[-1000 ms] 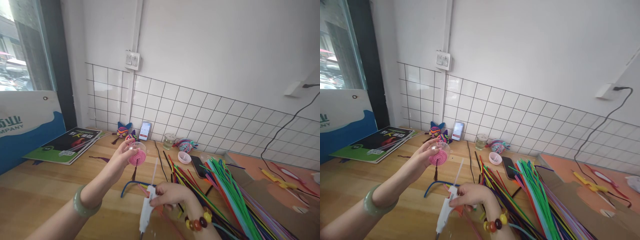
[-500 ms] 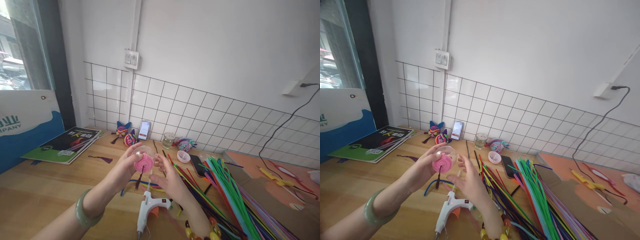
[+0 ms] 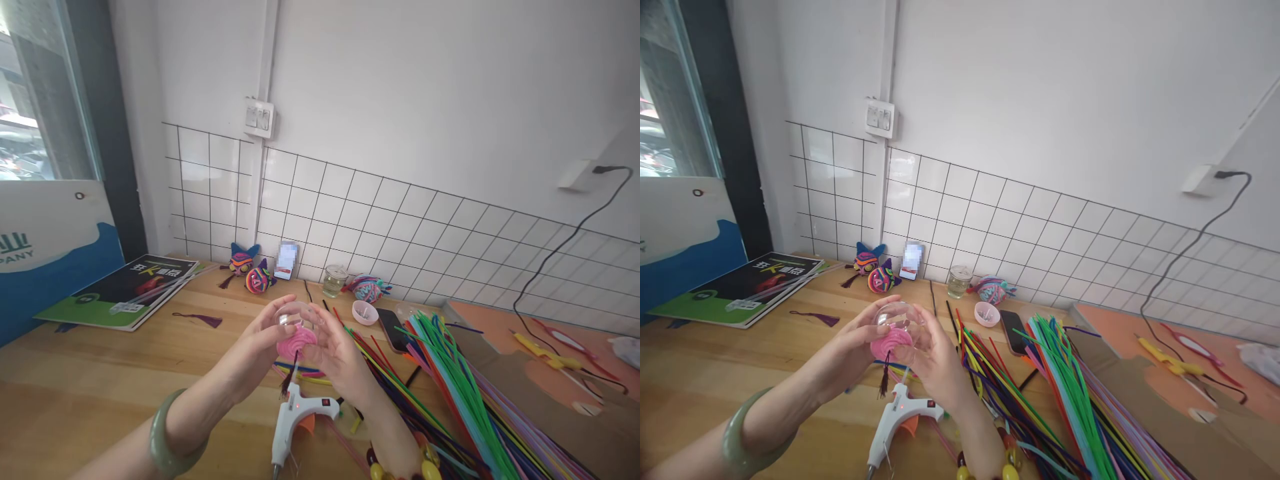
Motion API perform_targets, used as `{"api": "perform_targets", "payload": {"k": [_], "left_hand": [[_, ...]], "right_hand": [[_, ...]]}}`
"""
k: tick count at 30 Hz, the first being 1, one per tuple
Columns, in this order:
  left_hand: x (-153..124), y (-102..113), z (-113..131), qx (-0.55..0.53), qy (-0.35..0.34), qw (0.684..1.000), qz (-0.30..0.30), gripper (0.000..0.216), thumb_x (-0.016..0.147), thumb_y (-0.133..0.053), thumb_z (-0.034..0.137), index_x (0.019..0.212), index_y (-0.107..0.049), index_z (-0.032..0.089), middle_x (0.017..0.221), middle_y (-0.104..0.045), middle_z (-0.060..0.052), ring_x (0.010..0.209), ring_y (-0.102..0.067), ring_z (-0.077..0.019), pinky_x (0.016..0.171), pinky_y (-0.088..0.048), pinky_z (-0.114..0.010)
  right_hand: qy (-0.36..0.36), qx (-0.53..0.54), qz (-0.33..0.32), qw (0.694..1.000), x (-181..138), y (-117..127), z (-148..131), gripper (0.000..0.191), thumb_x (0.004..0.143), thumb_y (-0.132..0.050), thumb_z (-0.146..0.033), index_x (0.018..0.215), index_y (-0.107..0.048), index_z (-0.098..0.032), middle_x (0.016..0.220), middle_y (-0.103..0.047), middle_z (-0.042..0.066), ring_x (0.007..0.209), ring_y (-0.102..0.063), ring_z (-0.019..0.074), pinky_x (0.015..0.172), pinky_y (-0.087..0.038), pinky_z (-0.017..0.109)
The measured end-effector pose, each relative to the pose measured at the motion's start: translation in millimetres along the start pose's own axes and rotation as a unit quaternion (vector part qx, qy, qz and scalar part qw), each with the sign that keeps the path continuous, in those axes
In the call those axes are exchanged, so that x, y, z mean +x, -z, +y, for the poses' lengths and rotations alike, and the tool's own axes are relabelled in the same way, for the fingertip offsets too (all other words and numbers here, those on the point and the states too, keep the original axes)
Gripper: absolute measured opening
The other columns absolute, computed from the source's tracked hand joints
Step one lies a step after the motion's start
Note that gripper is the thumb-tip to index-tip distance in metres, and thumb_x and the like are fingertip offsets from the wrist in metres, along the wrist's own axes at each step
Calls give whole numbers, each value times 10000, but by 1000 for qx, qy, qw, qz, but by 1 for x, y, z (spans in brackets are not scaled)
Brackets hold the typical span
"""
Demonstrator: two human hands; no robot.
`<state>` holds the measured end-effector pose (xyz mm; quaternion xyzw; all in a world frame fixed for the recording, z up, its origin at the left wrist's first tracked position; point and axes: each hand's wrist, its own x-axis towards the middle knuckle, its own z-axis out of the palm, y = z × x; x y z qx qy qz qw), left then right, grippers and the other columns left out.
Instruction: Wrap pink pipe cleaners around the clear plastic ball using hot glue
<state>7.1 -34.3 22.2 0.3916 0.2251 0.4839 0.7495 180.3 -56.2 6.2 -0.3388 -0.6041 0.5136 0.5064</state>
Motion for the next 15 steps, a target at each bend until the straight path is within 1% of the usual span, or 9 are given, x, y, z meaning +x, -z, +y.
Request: {"api": "perform_targets", "payload": {"k": [4,9,12,15], "left_hand": [[1,-1,3,4,2,1000,-9,480,679,-811,259,1129,-643,262,1206,-656,-66,1021,-631,-246,837,-485,-364],[2,2,3,5,15,1000,-19,481,649,-827,228,1096,-651,255,1217,-642,-71,985,-633,-239,813,-484,-363],[2,2,5,9,20,1000,-23,512,624,-829,195,1100,-650,251,1243,-626,-79,995,-633,-250,823,-479,-372],[2,2,7,11,29,999,-21,529,613,-824,155,1100,-638,242,1246,-621,-82,1005,-633,-247,844,-468,-371]], "right_hand": [[0,-12,5,1000,-1,3,1,696,805,-800,-392,1395,-443,-298,1522,-459,111,1367,-487,272,1110,-426,462],[-25,-33,23,999,-3,3,-3,753,772,-820,-417,1410,-443,-285,1552,-408,127,1322,-531,290,1065,-472,465],[-25,-33,21,999,-3,3,-5,727,780,-809,-428,1398,-459,-272,1540,-426,121,1303,-547,277,1051,-485,437],[-29,-28,20,999,-2,4,-5,723,776,-817,-403,1392,-462,-268,1519,-456,113,1280,-566,266,1042,-488,426]]}}
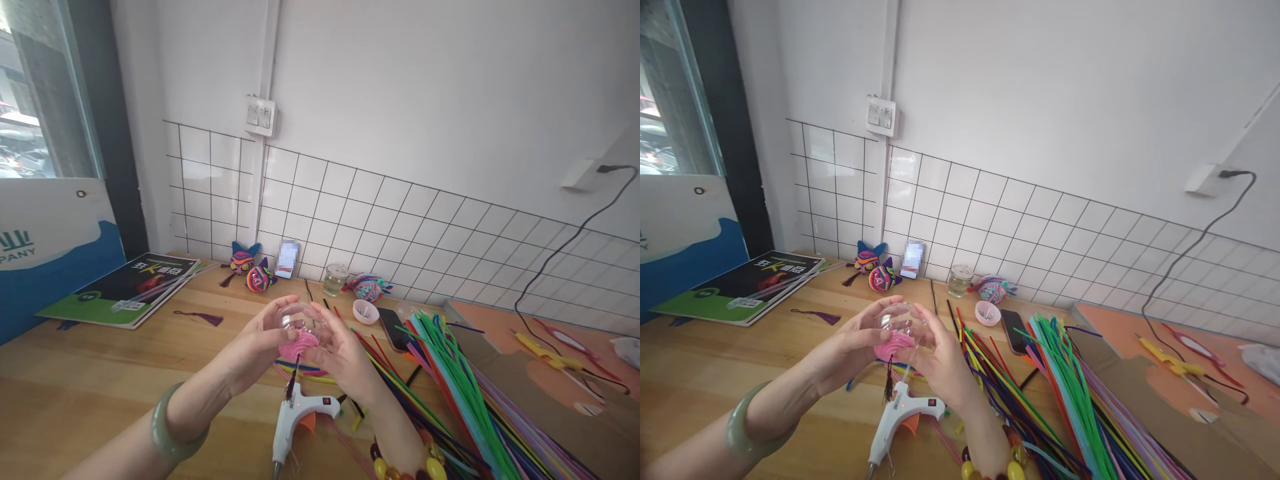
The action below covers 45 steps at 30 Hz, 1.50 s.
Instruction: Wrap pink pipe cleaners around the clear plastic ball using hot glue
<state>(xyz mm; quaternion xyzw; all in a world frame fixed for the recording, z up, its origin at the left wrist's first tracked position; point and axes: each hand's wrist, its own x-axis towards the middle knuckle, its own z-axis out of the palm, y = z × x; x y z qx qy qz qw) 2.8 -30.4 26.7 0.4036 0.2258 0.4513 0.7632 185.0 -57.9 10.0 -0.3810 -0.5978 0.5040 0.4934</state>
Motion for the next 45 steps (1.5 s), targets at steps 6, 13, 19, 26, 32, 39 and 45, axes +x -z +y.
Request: {"api": "perform_targets", "payload": {"k": [6,13,19,26,32,39,45], "left_hand": [[-1,-1,1,-6,8,1000,-8,561,615,-834,140,1115,-593,226,1162,-650,-68,992,-631,-217,852,-461,-342],[1,1,1,4,6,1000,-11,561,635,-834,144,1133,-583,207,1162,-654,-84,966,-639,-217,818,-480,-337],[2,3,2,19,6,1000,-17,569,638,-840,157,1143,-580,198,1178,-640,-98,969,-642,-231,798,-502,-344],[3,6,3,70,8,997,-20,601,658,-832,230,1183,-540,207,1253,-608,-120,1051,-617,-261,805,-490,-349],[3,7,2,118,-4,993,-24,611,678,-818,318,1194,-512,204,1231,-623,-129,1078,-600,-274,847,-464,-370],[3,5,1,130,-7,991,-36,591,705,-799,347,1186,-491,195,1255,-614,-146,1089,-598,-279,864,-460,-389],[5,8,2,109,15,993,-40,565,702,-800,292,1168,-490,212,1247,-617,-125,1039,-623,-256,814,-480,-370]], "right_hand": [[-4,17,-7,1000,2,0,2,761,765,-832,-377,1409,-443,-260,1424,-567,111,1264,-581,261,1046,-474,433],[-6,21,-10,1000,0,1,0,749,779,-822,-373,1413,-441,-257,1386,-608,103,1259,-590,253,1041,-479,428],[-8,13,-11,1000,0,1,-1,753,784,-820,-366,1420,-435,-247,1394,-602,111,1275,-579,254,1044,-478,424],[-14,4,-17,1000,1,3,1,786,767,-834,-368,1426,-424,-251,1399,-600,105,1305,-554,256,1061,-466,419],[-27,-3,-19,999,-1,5,-1,782,781,-825,-371,1431,-410,-240,1409,-590,114,1265,-589,264,1045,-484,432],[-23,-6,-21,999,0,7,-1,737,778,-825,-383,1403,-456,-257,1433,-566,102,1273,-585,272,1059,-480,432],[-41,-10,-11,999,-1,8,-2,815,750,-847,-373,1434,-416,-265,1481,-510,124,1252,-602,281,1035,-501,451]]}}
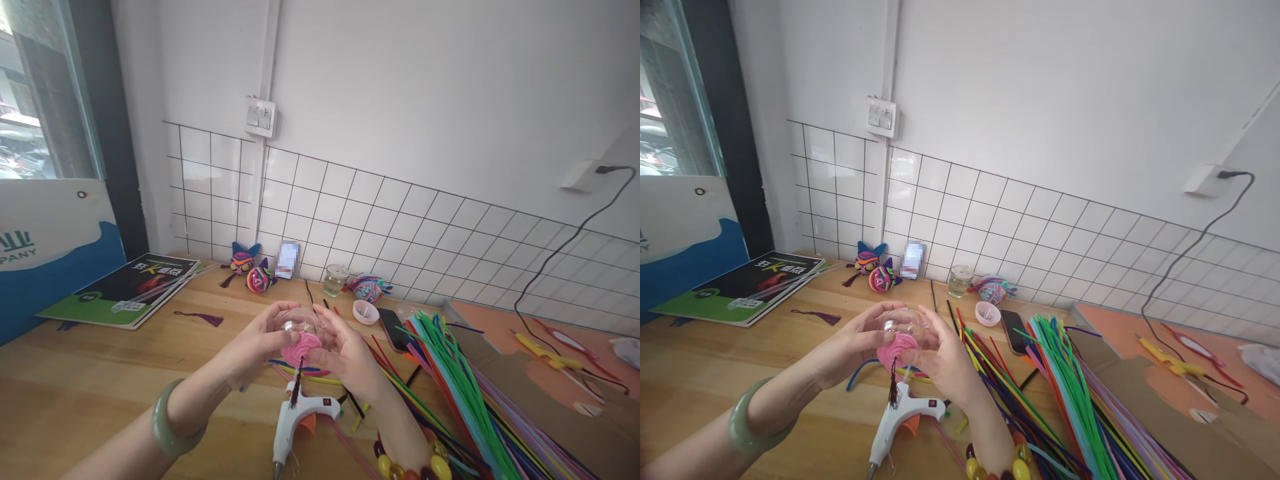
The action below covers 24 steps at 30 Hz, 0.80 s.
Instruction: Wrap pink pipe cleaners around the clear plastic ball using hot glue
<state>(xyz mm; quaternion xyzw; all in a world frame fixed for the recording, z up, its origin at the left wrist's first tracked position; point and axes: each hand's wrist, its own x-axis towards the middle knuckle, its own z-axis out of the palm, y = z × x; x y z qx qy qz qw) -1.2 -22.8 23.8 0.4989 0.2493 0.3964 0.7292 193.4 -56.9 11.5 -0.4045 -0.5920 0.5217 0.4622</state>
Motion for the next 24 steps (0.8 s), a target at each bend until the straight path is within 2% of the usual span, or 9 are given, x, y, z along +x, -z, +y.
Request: {"api": "perform_targets", "payload": {"k": [5,8,13,17,22,24], "left_hand": [[-2,-2,7,-35,38,999,-6,520,651,-808,204,1088,-525,217,1152,-666,-99,904,-660,-227,735,-485,-345],[-3,-2,9,-54,48,997,-15,464,648,-795,161,1037,-549,218,1181,-673,-100,931,-675,-242,751,-488,-350],[-1,4,4,-73,55,995,-31,467,662,-796,148,1051,-549,225,1194,-681,-98,976,-683,-265,764,-500,-366],[1,8,1,-76,52,996,4,499,660,-818,168,1078,-549,216,1138,-698,-91,880,-684,-224,735,-508,-351],[5,10,0,-90,45,992,78,469,689,-798,182,1094,-562,186,966,-706,-62,760,-662,-180,694,-519,-324],[7,11,0,-112,43,988,96,425,725,-762,167,1109,-579,179,965,-709,-64,754,-660,-171,712,-535,-326]], "right_hand": [[-2,-20,13,1000,0,0,1,838,724,-864,-380,1433,-432,-265,1475,-519,139,1222,-621,296,1010,-515,474],[-5,-18,14,1000,0,0,1,845,712,-869,-390,1433,-445,-270,1423,-574,132,1173,-652,289,979,-534,457],[-17,-5,14,1000,1,-1,0,911,683,-886,-390,1455,-419,-261,1444,-547,153,1134,-671,290,936,-556,445],[-9,25,15,1000,3,-4,5,923,699,-876,-402,1465,-385,-244,1450,-531,173,1177,-648,285,1005,-508,464],[29,48,50,997,10,-8,16,914,719,-836,-498,1471,-379,-250,1558,-372,192,1190,-639,292,1005,-500,458],[22,35,68,997,11,-6,17,888,740,-797,-553,1471,-393,-251,1566,-357,198,1188,-638,302,1005,-495,466]]}}
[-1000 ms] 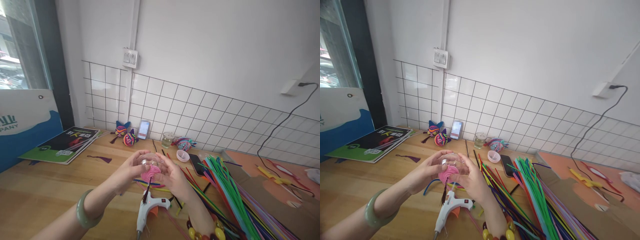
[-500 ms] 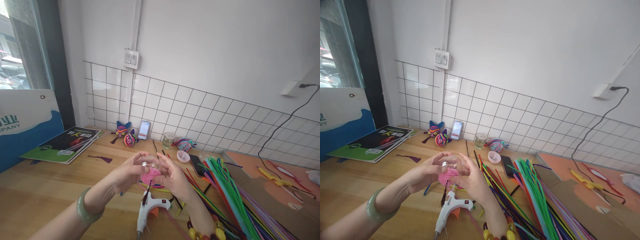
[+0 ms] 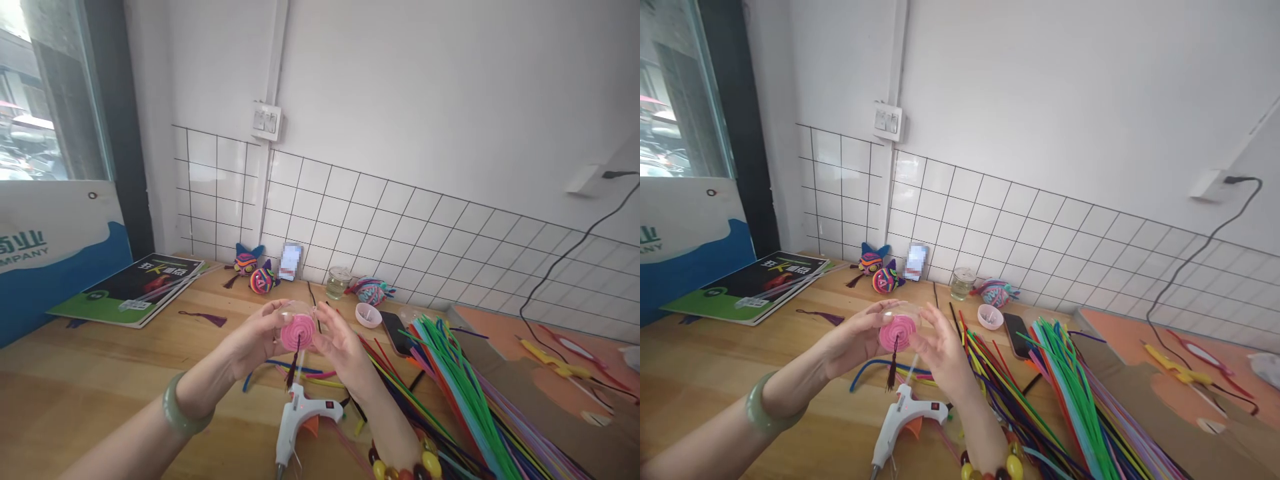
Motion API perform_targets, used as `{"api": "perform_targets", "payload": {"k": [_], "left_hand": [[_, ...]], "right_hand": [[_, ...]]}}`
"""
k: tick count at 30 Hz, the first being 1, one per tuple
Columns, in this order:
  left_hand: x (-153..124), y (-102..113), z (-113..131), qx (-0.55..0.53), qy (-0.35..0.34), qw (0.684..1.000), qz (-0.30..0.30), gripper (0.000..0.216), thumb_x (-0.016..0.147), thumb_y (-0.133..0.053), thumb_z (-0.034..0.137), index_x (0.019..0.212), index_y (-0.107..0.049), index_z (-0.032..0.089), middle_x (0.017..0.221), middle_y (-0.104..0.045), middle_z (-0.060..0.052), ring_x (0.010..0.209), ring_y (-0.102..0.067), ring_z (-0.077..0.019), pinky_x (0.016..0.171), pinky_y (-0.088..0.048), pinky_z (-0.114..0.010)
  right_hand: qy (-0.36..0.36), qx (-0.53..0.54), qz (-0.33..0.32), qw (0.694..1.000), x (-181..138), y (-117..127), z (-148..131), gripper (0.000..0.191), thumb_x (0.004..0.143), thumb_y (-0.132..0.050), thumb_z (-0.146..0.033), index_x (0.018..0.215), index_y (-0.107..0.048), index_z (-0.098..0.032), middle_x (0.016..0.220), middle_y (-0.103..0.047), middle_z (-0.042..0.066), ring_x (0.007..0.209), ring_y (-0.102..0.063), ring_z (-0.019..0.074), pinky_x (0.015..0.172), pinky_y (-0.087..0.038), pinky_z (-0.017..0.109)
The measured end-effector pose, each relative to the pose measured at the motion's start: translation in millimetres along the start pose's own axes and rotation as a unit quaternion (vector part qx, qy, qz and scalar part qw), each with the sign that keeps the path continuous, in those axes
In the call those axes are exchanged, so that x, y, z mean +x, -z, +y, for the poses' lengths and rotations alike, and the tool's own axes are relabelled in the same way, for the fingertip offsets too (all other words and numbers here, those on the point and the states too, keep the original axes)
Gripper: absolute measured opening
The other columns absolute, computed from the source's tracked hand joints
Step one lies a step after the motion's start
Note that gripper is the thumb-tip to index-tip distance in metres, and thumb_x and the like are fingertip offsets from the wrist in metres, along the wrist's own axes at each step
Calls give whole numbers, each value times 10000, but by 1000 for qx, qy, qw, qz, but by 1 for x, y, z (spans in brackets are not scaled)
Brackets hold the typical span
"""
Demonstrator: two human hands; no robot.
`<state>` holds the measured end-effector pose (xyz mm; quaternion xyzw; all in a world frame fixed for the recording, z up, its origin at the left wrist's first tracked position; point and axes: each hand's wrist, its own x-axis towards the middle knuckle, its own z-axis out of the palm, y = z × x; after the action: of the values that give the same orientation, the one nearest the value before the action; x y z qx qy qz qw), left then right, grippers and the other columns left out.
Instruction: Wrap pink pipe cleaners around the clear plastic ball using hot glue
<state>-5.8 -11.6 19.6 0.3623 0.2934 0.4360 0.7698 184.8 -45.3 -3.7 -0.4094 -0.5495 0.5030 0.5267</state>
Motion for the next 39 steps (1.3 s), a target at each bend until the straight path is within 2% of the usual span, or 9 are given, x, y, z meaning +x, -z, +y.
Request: {"api": "perform_targets", "payload": {"k": [3,5,12,16,23,29,32,39], "left_hand": [[4,1,1,-40,-8,999,-12,338,802,-690,183,1130,-612,162,1077,-714,-106,871,-681,-200,804,-555,-365],[7,3,1,-52,-11,999,-7,306,842,-649,207,1143,-626,151,1079,-721,-121,918,-689,-219,835,-557,-375],[13,8,2,-100,-22,993,56,198,869,-590,200,1037,-656,120,931,-748,-120,783,-718,-208,801,-583,-353],[13,7,2,-108,-24,992,67,121,875,-571,195,958,-645,148,909,-750,-104,775,-721,-205,806,-591,-367],[12,7,1,-95,-26,993,60,134,876,-575,208,966,-649,142,897,-749,-106,767,-717,-203,806,-590,-361],[11,5,0,-91,-21,993,69,186,873,-584,196,1026,-664,124,841,-740,-84,754,-695,-188,804,-580,-348],[12,6,-1,-87,-20,993,73,211,858,-610,194,1049,-670,126,869,-744,-80,739,-681,-176,799,-568,-340],[9,3,-9,-23,-59,996,61,330,790,-707,256,1109,-658,184,1065,-731,-79,849,-682,-188,786,-524,-322]], "right_hand": [[-10,-22,36,999,0,5,-4,838,765,-750,-602,1458,-429,-256,1553,-383,192,1228,-609,315,1012,-485,472],[-1,-25,56,998,0,9,-8,796,778,-732,-611,1435,-456,-257,1535,-414,186,1223,-611,313,997,-498,468],[41,-28,107,993,-1,12,-10,636,799,-726,-576,1323,-566,-253,1374,-584,148,1121,-663,284,938,-539,445],[30,-35,80,996,-2,10,-12,592,794,-741,-552,1285,-592,-255,1316,-617,135,1072,-678,271,919,-546,447],[20,-68,31,997,-5,2,-14,590,780,-749,-534,1270,-587,-249,1262,-635,118,1011,-689,248,931,-537,457],[19,-100,-3,995,-6,-3,-12,518,796,-739,-453,1255,-615,-247,1254,-639,102,950,-679,196,910,-547,401],[22,-115,-8,993,-8,-5,-13,493,810,-720,-422,1260,-622,-246,1249,-647,98,953,-676,200,893,-550,386],[47,-181,-21,982,-11,-8,-16,391,888,-626,-345,1271,-650,-268,1249,-652,71,1005,-659,209,913,-540,370]]}}
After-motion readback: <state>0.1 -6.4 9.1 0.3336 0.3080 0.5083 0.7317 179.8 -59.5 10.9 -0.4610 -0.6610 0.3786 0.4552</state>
